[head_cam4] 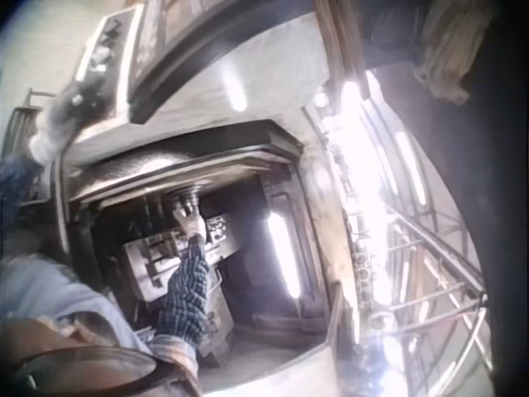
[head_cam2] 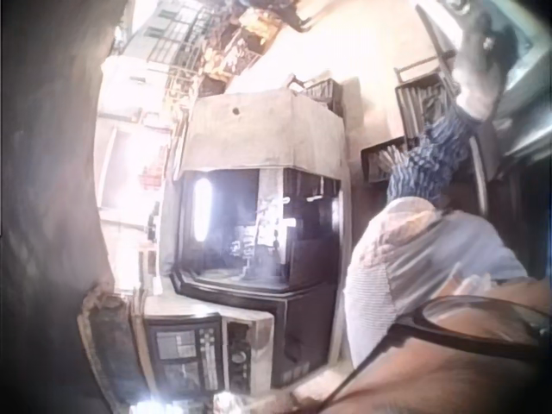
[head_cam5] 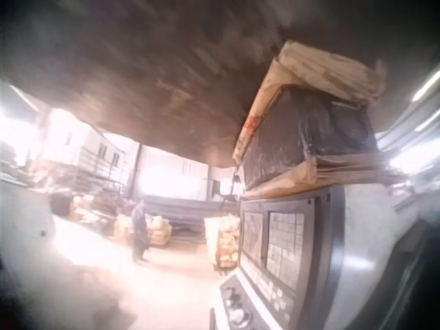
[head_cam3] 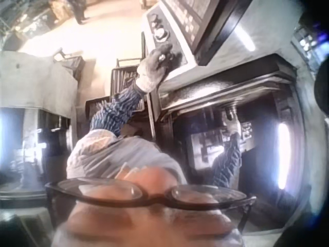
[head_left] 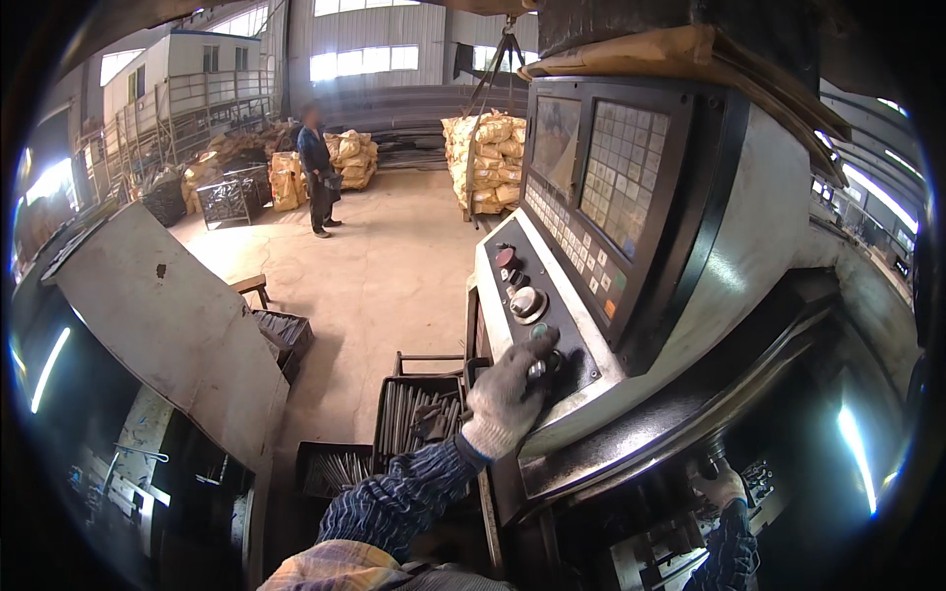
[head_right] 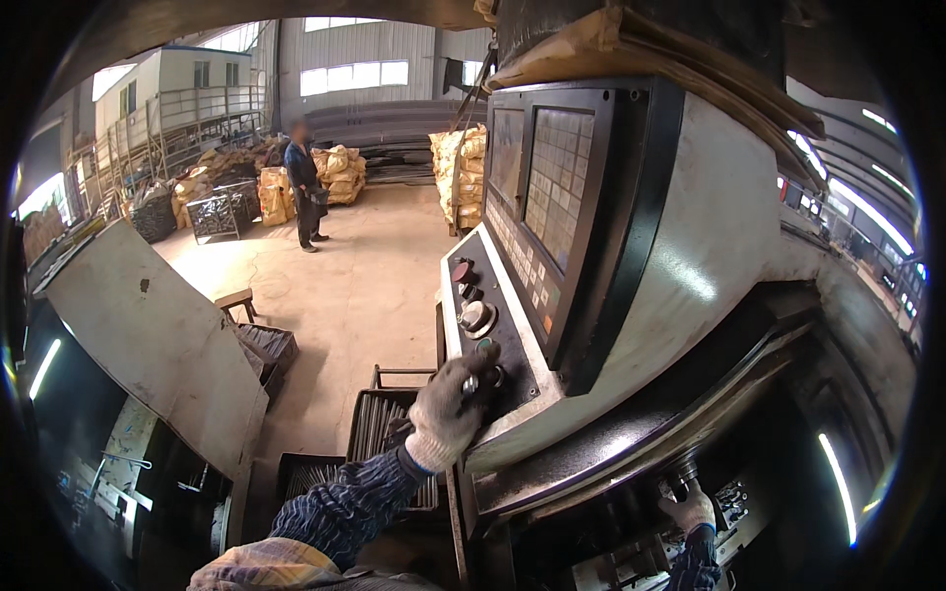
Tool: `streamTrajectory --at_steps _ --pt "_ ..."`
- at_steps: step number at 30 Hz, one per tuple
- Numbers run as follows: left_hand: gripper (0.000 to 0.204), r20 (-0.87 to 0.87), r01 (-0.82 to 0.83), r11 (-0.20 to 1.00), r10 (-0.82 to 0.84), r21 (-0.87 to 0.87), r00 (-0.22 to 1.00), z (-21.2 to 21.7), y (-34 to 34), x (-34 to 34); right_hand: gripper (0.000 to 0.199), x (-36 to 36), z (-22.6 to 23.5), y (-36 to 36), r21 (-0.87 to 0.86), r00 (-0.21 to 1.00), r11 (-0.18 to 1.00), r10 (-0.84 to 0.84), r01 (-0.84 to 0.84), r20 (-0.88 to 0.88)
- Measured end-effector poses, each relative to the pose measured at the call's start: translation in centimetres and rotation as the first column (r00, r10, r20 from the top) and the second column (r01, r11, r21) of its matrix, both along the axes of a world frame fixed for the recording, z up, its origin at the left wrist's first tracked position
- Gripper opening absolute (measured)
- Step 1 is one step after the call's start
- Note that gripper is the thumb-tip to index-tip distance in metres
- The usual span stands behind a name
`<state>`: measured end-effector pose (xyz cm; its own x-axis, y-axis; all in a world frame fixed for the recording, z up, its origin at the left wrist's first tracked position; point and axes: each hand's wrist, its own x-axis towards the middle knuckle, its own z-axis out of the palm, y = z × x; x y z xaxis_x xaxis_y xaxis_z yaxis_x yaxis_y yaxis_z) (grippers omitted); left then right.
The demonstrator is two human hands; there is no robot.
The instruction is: The person operates a CNC lathe in a workshop, repeatedly loading metal rods into the chuck, closing the door, and starting the machine. They remove finished rods and place them into a nearby bin. The cycle repeats throughout the clip.
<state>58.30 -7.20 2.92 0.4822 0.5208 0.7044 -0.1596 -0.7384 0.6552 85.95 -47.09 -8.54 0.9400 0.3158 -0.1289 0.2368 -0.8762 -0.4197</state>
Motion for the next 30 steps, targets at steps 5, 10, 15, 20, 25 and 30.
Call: streamTrajectory --at_steps 5,10,15,20,25,30 --pt "0.060 -0.191 -0.062 0.988 0.089 0.139 0.978 0.6 -1.6 -1.9 0.085 -1.6 1.5 1.0 -0.002 0.999 0.999 -0.048 0.048 0.015" --pt "0.067 -0.501 -0.043 0.985 0.121 0.166 0.857 2.9 -1.7 -2.2 0.069 -1.4 1.0 0.8 -0.097 0.945 0.956 -0.253 0.278 0.209" --pt "0.061 -0.270 0.018 0.998 -0.002 0.056 0.963 0.4 -3.1 -3.8 0.050 -1.1 -0.4 0.9 0.005 0.913 0.973 -0.219 0.232 0.344" --pt "0.036 -0.038 0.165 0.971 -0.174 -0.174 0.984 -1.9 -7.3 -6.5 0.043 -3.9 1.9 2.2 -0.124 0.971 0.982 -0.117 0.145 0.206" --pt "0.035 -0.129 0.262 0.911 -0.316 -0.319 0.940 -4.2 -9.1 -10.9 0.041 -3.5 0.0 2.0 -0.177 0.962 0.983 0.089 -0.044 0.257" --pt "0.036 -0.401 0.169 0.939 -0.285 -0.301 0.871 -4.0 -11.0 -15.2 0.038 -4.7 -0.7 2.2 -0.154 0.940 0.984 0.130 -0.085 0.315"
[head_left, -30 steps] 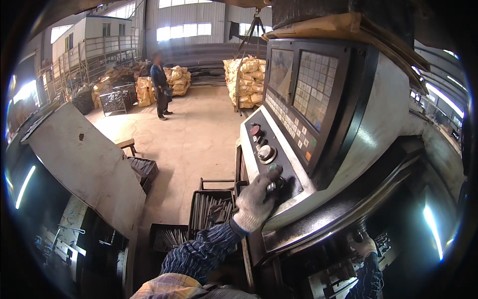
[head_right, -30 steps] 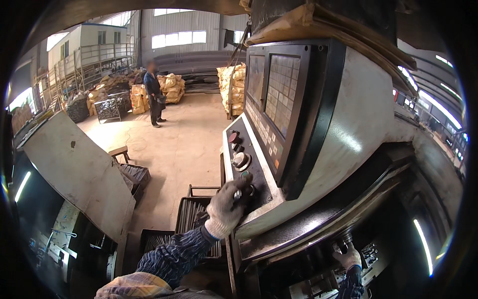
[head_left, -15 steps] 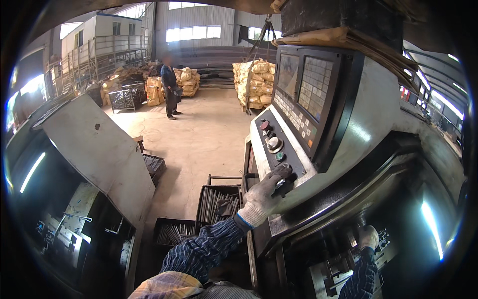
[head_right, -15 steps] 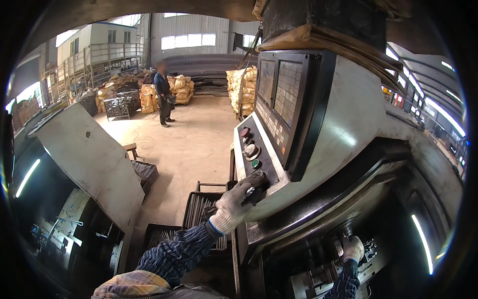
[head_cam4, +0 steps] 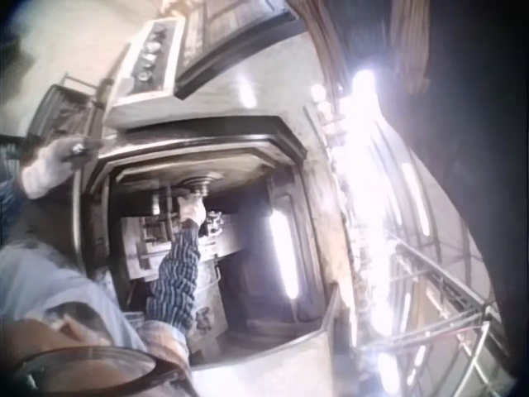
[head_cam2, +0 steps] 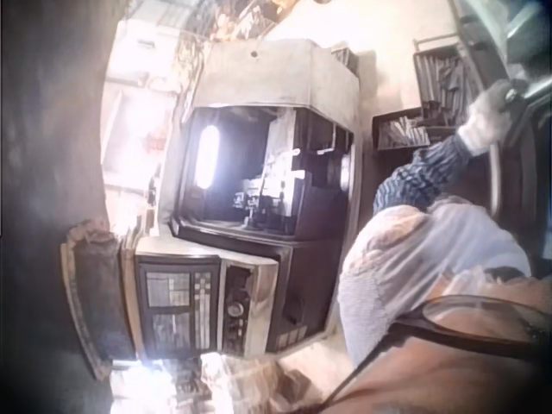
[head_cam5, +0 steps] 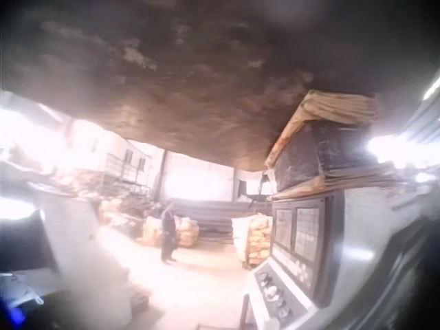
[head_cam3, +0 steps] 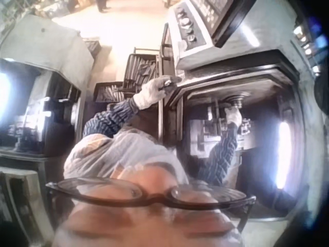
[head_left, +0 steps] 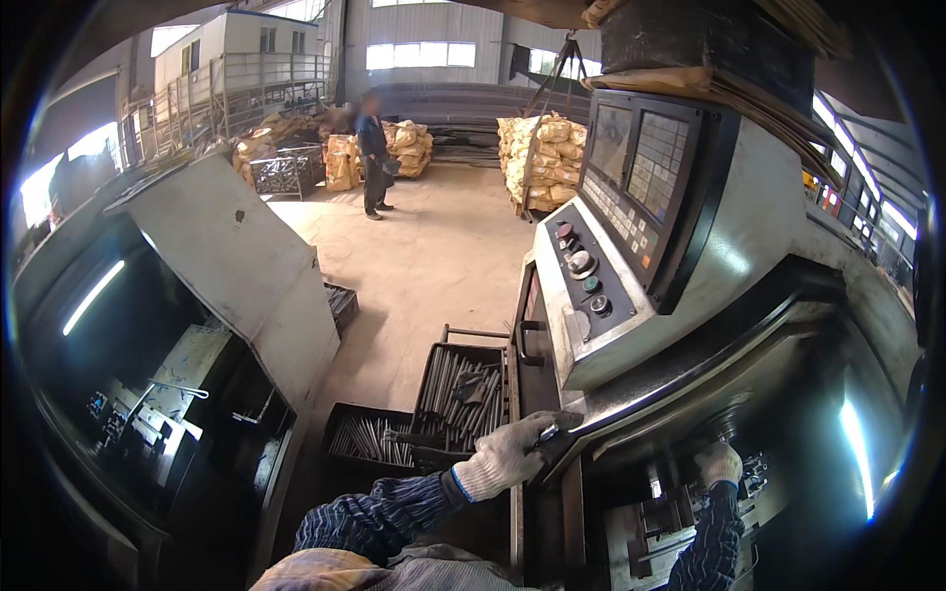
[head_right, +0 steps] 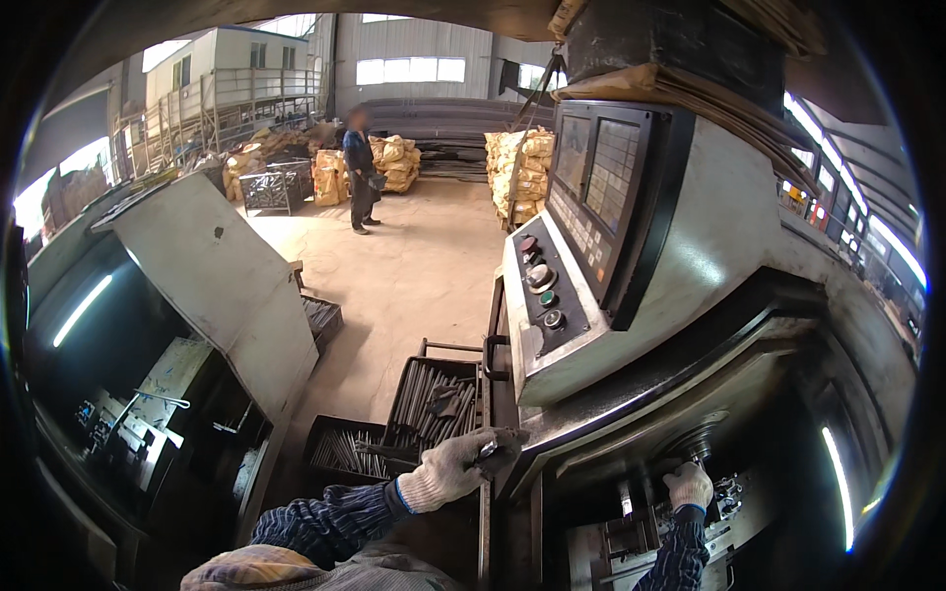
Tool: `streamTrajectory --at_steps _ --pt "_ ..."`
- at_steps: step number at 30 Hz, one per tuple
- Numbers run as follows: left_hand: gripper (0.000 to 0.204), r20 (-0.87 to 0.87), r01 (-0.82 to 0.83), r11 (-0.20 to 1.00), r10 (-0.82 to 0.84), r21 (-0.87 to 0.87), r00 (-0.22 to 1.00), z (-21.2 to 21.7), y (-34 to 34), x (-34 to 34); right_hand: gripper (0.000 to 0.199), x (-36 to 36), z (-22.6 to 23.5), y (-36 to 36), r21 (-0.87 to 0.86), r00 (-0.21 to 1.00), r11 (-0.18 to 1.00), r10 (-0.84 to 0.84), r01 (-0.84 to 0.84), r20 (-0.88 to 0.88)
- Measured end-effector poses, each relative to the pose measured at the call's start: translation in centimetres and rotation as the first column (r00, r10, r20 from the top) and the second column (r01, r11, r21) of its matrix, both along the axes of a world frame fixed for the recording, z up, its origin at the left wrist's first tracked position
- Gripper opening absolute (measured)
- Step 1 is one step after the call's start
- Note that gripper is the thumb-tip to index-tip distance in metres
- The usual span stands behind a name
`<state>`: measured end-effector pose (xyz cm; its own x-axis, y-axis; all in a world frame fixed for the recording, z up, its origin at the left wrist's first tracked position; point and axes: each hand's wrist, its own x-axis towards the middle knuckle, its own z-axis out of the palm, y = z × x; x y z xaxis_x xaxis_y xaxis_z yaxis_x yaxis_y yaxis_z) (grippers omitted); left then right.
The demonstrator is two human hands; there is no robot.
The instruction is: The person operates a CNC lathe in a workshop, repeatedly loading metal rods into the chuck, closing the door, and starting the machine. They remove finished rods and place them into a nearby bin. The cycle repeats throughout the clip.
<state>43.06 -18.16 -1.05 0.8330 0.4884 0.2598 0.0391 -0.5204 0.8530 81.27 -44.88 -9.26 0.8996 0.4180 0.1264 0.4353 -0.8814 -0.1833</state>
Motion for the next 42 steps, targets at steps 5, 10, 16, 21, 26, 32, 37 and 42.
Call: streamTrajectory --at_steps 5,10,16,21,26,32,37,42 --pt "0.038 -0.091 -0.056 0.998 0.055 -0.007 0.994 -3.3 1.2 -3.5 0.034 -0.9 0.9 1.1 0.045 0.999 0.998 0.032 -0.034 0.027" --pt "0.039 0.144 0.008 1.000 -0.005 -0.019 0.990 -2.6 2.8 -8.1 0.043 -0.6 1.2 2.3 -0.064 0.995 0.996 -0.059 0.064 0.083" --pt "0.038 0.094 -0.107 0.994 0.107 -0.010 0.990 -3.3 5.6 -15.2 0.055 -9.2 4.1 4.7 0.439 0.973 0.898 -0.060 -0.045 0.222" --pt "0.035 0.227 -0.012 0.995 0.033 -0.096 0.973 -5.4 6.9 -18.5 0.046 -22.0 2.2 9.9 0.529 0.864 0.706 0.250 -0.471 0.436" --pt "0.037 0.348 0.103 0.987 -0.053 -0.127 0.936 -4.8 7.0 -22.0 0.044 -38.9 -0.7 17.1 0.688 0.736 0.621 0.651 -0.376 -0.185" --pt "0.035 0.378 0.166 0.930 -0.032 -0.328 0.925 -1.3 5.9 -28.6 0.040 -49.1 -1.1 23.7 0.340 0.282 0.362 0.923 -0.868 -0.263" --pt "0.029 0.537 0.139 0.924 0.080 -0.357 0.840 -1.9 5.5 -33.9 0.025 -54.0 -1.5 26.4 0.386 -0.004 0.034 0.995 -0.922 -0.097" --pt "0.028 0.462 -0.125 0.978 0.190 -0.167 0.866 -1.1 5.7 -37.8 0.017 -56.8 -4.1 29.8 0.590 -0.176 -0.144 0.984 -0.794 0.003"
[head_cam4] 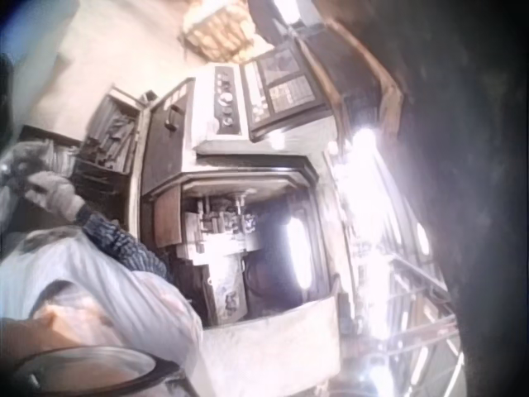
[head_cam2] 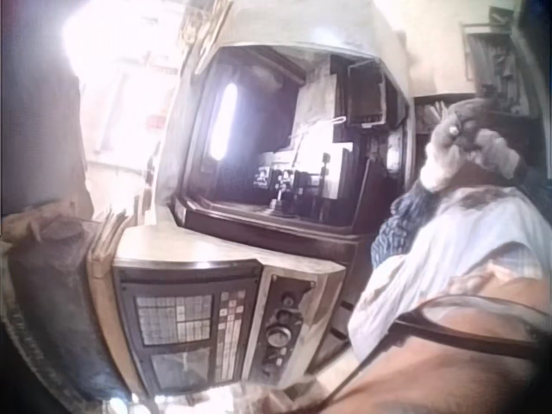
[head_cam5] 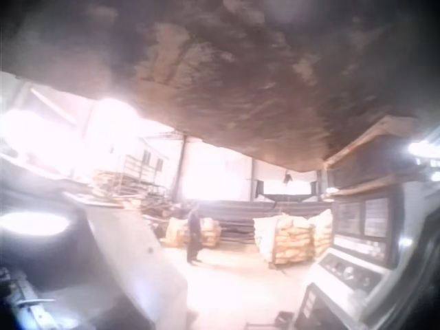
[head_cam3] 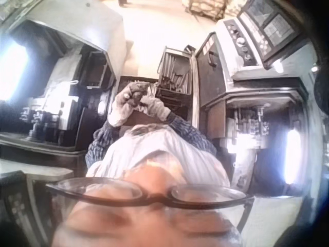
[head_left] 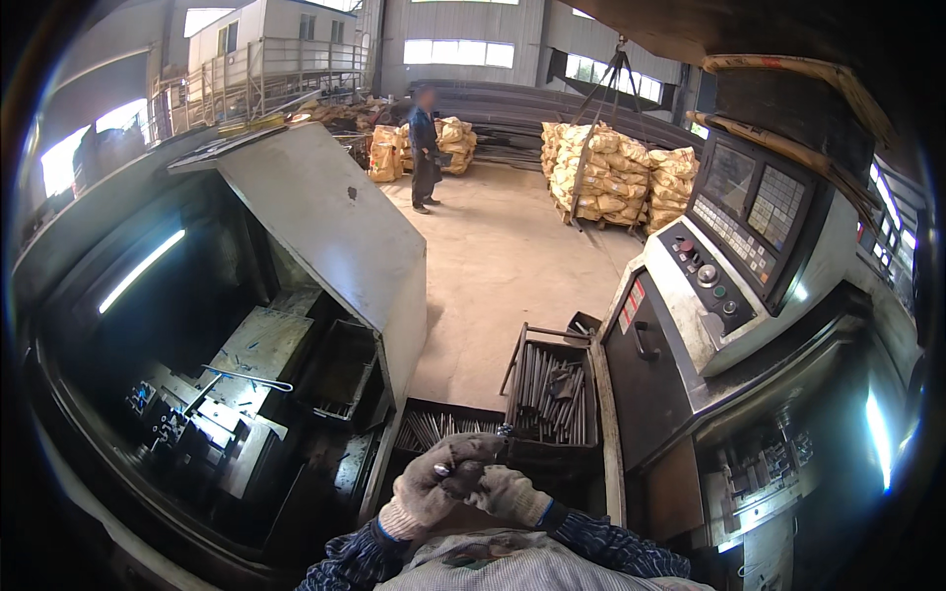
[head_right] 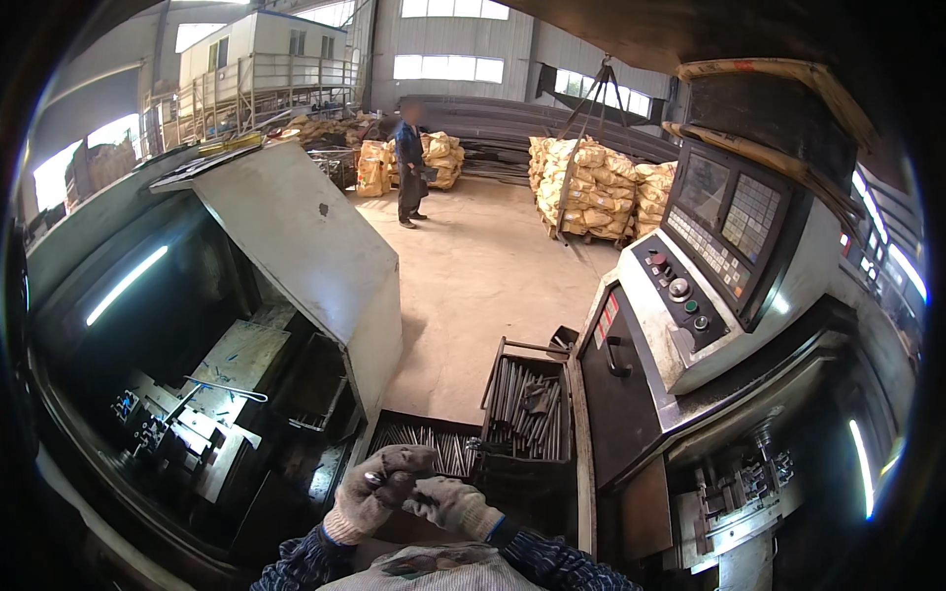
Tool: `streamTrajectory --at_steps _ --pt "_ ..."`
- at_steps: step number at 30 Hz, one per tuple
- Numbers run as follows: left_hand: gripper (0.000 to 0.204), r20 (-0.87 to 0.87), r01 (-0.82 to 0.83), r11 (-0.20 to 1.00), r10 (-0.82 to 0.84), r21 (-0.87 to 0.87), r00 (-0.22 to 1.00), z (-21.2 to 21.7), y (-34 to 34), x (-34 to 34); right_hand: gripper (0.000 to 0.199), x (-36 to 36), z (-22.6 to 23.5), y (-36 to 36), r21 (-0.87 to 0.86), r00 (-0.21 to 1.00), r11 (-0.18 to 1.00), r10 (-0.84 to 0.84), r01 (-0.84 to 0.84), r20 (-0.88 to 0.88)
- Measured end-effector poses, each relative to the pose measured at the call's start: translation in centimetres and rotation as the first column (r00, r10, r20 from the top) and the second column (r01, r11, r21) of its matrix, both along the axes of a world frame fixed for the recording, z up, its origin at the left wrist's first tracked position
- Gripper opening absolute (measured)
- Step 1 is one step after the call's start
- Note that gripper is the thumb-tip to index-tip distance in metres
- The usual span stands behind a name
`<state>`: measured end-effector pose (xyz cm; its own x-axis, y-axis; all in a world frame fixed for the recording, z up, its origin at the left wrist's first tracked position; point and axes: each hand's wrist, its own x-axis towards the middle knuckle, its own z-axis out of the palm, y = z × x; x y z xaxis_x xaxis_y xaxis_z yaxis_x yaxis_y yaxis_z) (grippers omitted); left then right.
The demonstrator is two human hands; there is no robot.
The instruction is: The person operates a CNC lathe in a workshop, repeatedly loading metal rods into the chuck, closing the door, and starting the machine. They remove finished rods and place them into a nearby bin. The cycle repeats throughout the clip.
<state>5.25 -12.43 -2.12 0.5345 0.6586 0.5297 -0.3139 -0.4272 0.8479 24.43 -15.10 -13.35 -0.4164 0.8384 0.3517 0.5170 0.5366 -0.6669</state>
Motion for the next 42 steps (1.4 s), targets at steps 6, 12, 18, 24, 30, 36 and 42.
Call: streamTrajectory --at_steps 6,12,18,24,30,36,42 --pt "0.020 -0.090 -0.170 0.968 0.155 -0.185 0.984 -0.2 -0.3 -2.9 0.025 -0.5 0.1 1.4 -0.297 0.933 0.953 -0.050 -0.062 -0.357" --pt "0.035 -0.214 -0.156 0.962 0.108 -0.223 0.971 -0.3 0.8 -3.0 0.025 1.3 0.6 3.9 -0.752 0.754 0.614 -0.369 -0.241 -0.543" --pt "0.072 -0.361 -0.438 0.857 0.331 -0.271 0.872 0.2 3.8 -2.6 0.015 2.8 -1.1 6.7 -0.521 0.825 0.843 -0.387 0.135 -0.412" --pt "0.066 -0.505 -0.526 0.775 0.317 -0.349 0.803 1.0 8.1 -0.7 0.028 7.5 1.2 9.2 -0.561 0.756 0.616 -0.654 0.554 0.028" --pt "0.065 -0.604 -0.538 0.771 0.258 -0.341 0.754 0.6 11.2 2.0 0.025 13.4 -5.3 12.7 -0.534 0.702 0.636 -0.704 0.557 -0.106" --pt "0.046 -0.552 -0.559 0.764 0.329 -0.321 0.766 0.4 13.1 3.5 0.042 14.5 -3.8 15.9 -0.607 0.672 0.504 -0.737 0.614 0.069" --pt "0.041 -0.522 -0.602 0.778 0.441 -0.183 0.730 -0.6 13.9 3.3 0.046 13.9 -7.6 19.5 -0.639 0.717 0.583 -0.694 0.502 -0.071"
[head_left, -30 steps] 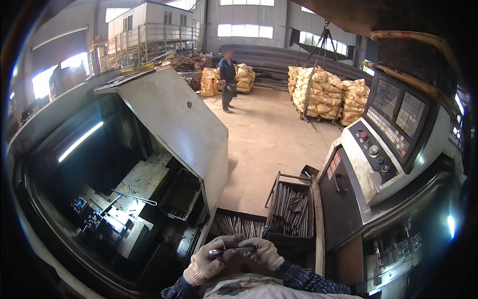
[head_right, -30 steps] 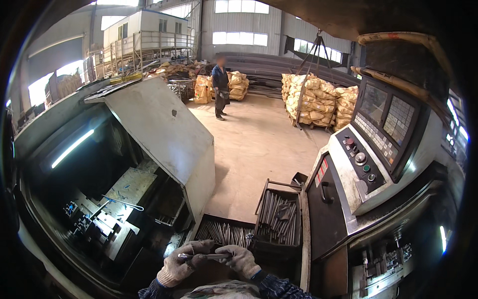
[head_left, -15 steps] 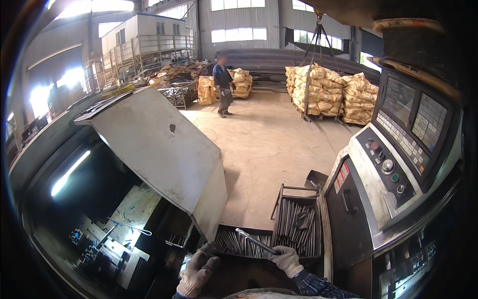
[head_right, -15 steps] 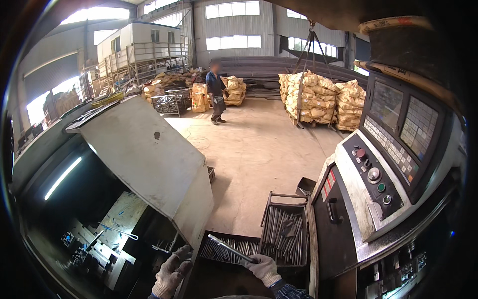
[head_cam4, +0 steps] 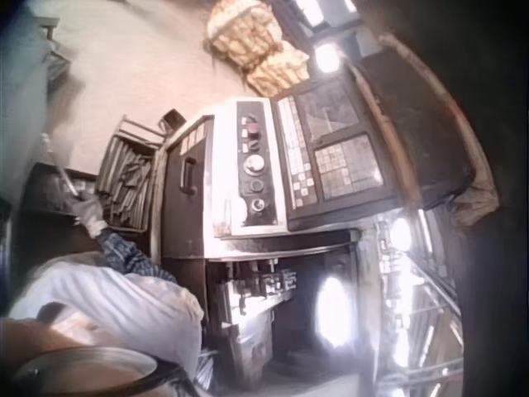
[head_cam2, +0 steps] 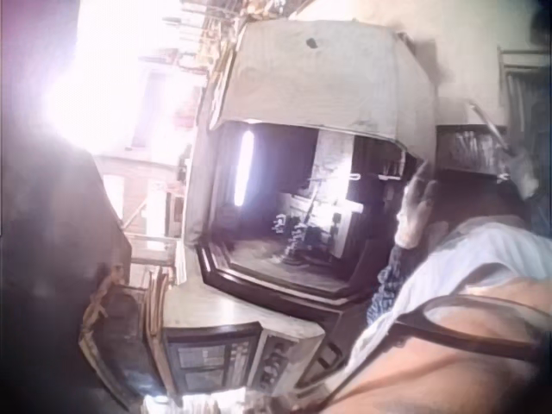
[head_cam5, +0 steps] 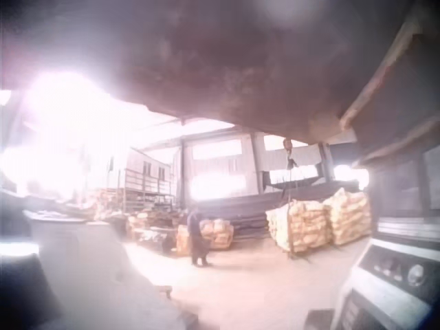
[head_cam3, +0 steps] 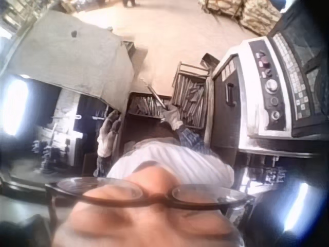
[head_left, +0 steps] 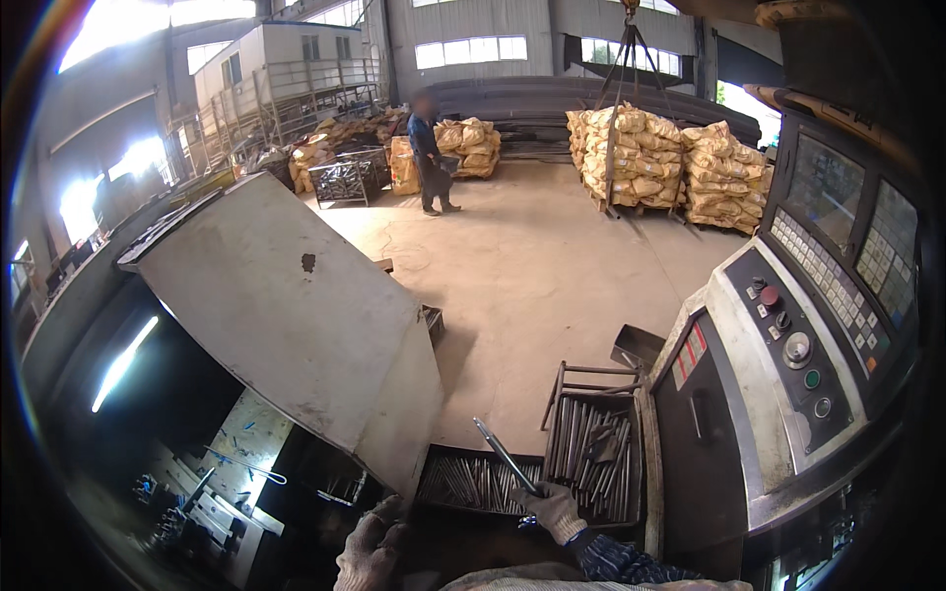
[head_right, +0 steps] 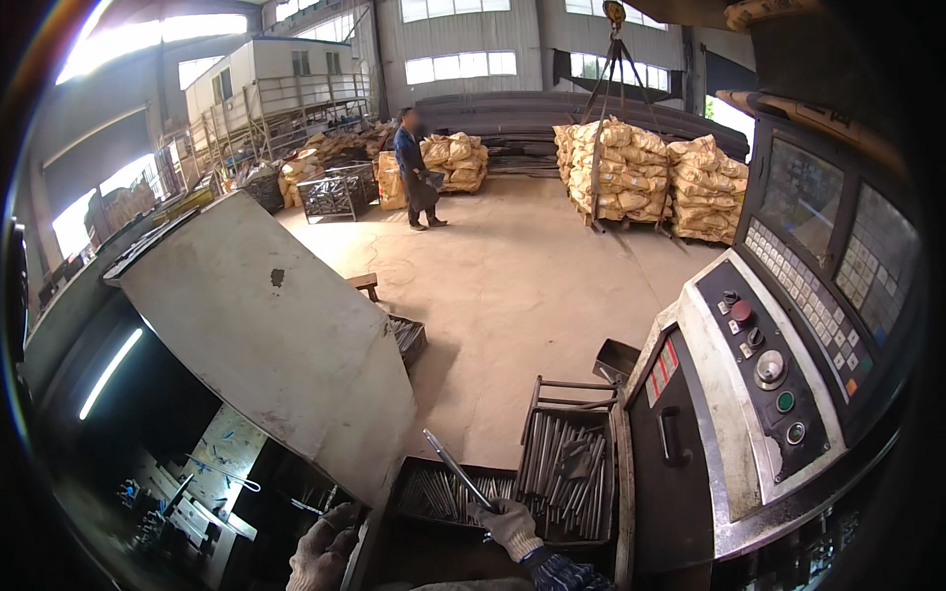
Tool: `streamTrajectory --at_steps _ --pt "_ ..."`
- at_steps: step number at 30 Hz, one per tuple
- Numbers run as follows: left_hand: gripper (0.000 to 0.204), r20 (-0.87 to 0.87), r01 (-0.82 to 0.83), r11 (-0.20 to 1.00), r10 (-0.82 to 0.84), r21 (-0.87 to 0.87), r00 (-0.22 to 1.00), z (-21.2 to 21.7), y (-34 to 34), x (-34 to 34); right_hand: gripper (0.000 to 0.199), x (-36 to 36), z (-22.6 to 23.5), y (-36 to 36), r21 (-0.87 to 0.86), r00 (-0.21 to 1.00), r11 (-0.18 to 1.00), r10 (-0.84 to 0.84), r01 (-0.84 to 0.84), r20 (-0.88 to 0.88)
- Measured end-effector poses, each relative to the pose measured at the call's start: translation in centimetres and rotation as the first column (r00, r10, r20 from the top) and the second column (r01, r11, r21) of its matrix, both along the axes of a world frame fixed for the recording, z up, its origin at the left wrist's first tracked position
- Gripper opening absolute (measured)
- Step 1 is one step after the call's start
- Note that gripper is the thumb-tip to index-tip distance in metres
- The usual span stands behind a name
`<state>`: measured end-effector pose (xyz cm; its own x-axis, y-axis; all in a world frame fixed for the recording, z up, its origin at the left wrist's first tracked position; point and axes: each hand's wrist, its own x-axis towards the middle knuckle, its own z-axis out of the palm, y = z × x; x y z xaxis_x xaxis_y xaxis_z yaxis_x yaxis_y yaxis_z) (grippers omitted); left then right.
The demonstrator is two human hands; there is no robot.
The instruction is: The person operates a CNC lathe in a workshop, repeatedly loading metal rods into the chuck, closing the door, and starting the machine. They remove finished rods and place them into a nearby bin. The cycle repeats throughout the clip.
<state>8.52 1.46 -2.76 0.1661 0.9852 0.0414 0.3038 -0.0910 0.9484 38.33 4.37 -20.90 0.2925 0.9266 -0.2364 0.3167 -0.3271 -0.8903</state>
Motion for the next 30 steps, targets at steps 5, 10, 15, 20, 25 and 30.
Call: streamTrajectory --at_steps 5,10,15,20,25,30 --pt "0.041 0.006 -0.159 0.980 0.161 -0.120 0.987 2.6 -1.4 0.1 0.040 -1.7 -0.3 1.8 -0.018 0.997 0.998 0.057 -0.058 -0.044" --pt "0.039 0.032 -0.268 0.952 0.275 -0.149 0.961 2.7 -1.8 -2.2 0.037 -4.3 0.6 2.5 0.043 0.917 0.995 0.100 -0.090 -0.386" --pt "0.036 0.084 -0.219 0.975 0.223 -0.046 0.971 -0.3 -1.7 -6.6 0.029 -5.7 -1.2 3.9 0.052 0.789 0.962 0.251 -0.269 -0.561" --pt "0.036 0.149 -0.230 0.969 0.242 -0.093 0.959 1.1 -2.7 -8.9 0.030 -9.5 5.2 4.1 -0.118 0.811 0.904 0.303 -0.410 -0.500" --pt "0.036 0.137 -0.245 0.962 0.260 -0.119 0.956 0.1 -2.4 -10.5 0.032 -10.8 -2.0 4.5 0.002 0.333 0.971 0.083 -0.237 -0.939" --pt "0.036 0.044 -0.260 0.959 0.266 -0.108 0.963 -0.3 -2.1 -11.4 0.027 -12.3 3.1 3.8 -0.074 0.724 0.933 0.221 -0.351 -0.654"
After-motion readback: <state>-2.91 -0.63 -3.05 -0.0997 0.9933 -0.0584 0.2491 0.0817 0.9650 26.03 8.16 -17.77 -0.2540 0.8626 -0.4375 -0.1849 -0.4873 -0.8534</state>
